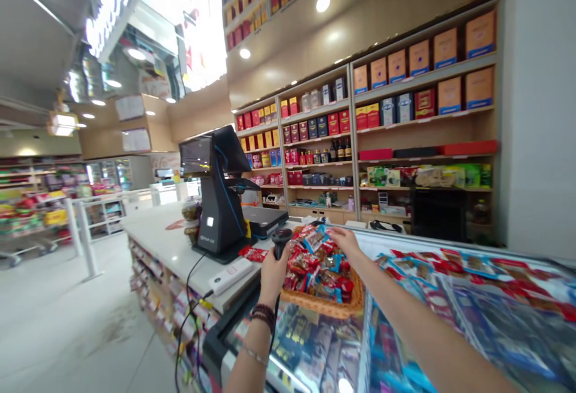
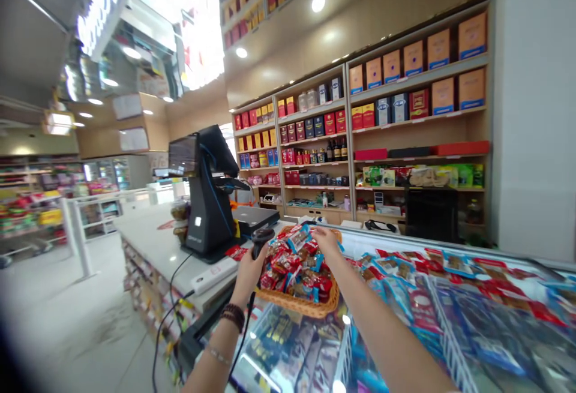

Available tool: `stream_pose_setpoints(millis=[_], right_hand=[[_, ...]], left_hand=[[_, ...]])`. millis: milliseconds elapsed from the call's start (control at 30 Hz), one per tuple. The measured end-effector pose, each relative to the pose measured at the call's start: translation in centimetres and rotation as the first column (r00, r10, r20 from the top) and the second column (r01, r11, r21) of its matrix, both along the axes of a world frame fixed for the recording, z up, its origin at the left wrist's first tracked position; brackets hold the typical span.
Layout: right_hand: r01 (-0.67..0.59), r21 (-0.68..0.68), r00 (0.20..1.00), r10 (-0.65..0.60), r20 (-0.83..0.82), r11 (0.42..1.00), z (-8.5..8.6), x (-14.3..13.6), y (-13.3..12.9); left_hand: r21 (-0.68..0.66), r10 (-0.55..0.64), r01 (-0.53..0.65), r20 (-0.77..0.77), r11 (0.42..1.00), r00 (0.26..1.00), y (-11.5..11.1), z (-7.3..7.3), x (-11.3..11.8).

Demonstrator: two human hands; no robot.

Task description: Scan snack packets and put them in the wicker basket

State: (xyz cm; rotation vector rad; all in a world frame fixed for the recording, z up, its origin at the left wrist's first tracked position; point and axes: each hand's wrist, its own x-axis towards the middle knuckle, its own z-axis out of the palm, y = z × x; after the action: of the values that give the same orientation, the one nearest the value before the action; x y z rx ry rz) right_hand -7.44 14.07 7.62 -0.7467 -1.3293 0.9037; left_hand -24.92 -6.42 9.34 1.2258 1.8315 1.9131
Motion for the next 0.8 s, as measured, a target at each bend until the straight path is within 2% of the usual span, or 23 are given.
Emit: stream_pose_setpoints(millis=[67, 100, 167, 233, 300, 400, 500, 567, 667, 800], right_hand=[[-0.004, -0.02, 0.999, 0.005, 0.033, 1.0, -1.0, 0.2, -0.4], [0.033, -0.024, 0.997, -0.032, 0.064, 0.999, -1.7, 1.1, -0.5], [0.161, 0.008, 0.977, -0.16, 0.14, 0.987, -3.3, 4.1, -0.5], [0.287, 0.032, 0.936, -0.288, 0.204, 0.957, -5.0, 8.3, -0.3], [0.377, 0.034, 0.891, -0.372, 0.259, 0.926, -6.3, 13.1, -0.2], [0.475, -0.013, 0.829, -0.442, 0.343, 0.88, -7.6, 19.7, -0.5], [0.554, -0.101, 0.769, -0.461, 0.443, 0.827, -8.4, 24.0, -1.3], [0.56, -0.109, 0.758, -0.454, 0.469, 0.821, -8.8, 25.3, -1.9], [0.557, -0.051, 0.732, -0.461, 0.502, 0.829, -9.1, 25.0, -2.7], [0.628, 0.012, 0.587, -0.484, 0.649, 0.778, -9.2, 22.6, -3.1]], left_hand=[[-0.021, 0.018, -0.018, -0.008, 1.0, 1.0, -0.7, -0.6, -0.6], [-0.034, 0.018, -0.018, -0.009, 0.999, 1.0, -1.0, -1.0, -0.6], [-0.048, -0.001, 0.001, 0.005, 0.999, 1.0, -1.4, -1.6, -0.2], [-0.043, -0.048, 0.05, 0.047, 0.998, 0.998, -1.4, -2.0, 0.9], [-0.017, -0.123, 0.125, 0.094, 0.992, 0.988, -1.2, -2.0, 2.7], [0.055, -0.276, 0.271, 0.133, 0.961, 0.952, -0.3, -1.5, 6.6], [0.094, -0.411, 0.401, 0.177, 0.911, 0.894, 1.0, -1.2, 11.3], [0.082, -0.492, 0.486, 0.194, 0.87, 0.849, 1.9, -1.6, 14.5], [0.047, -0.554, 0.558, 0.208, 0.829, 0.806, 3.0, -3.0, 18.8], [-0.028, -0.55, 0.576, 0.259, 0.817, 0.794, 3.8, -5.4, 22.3]])
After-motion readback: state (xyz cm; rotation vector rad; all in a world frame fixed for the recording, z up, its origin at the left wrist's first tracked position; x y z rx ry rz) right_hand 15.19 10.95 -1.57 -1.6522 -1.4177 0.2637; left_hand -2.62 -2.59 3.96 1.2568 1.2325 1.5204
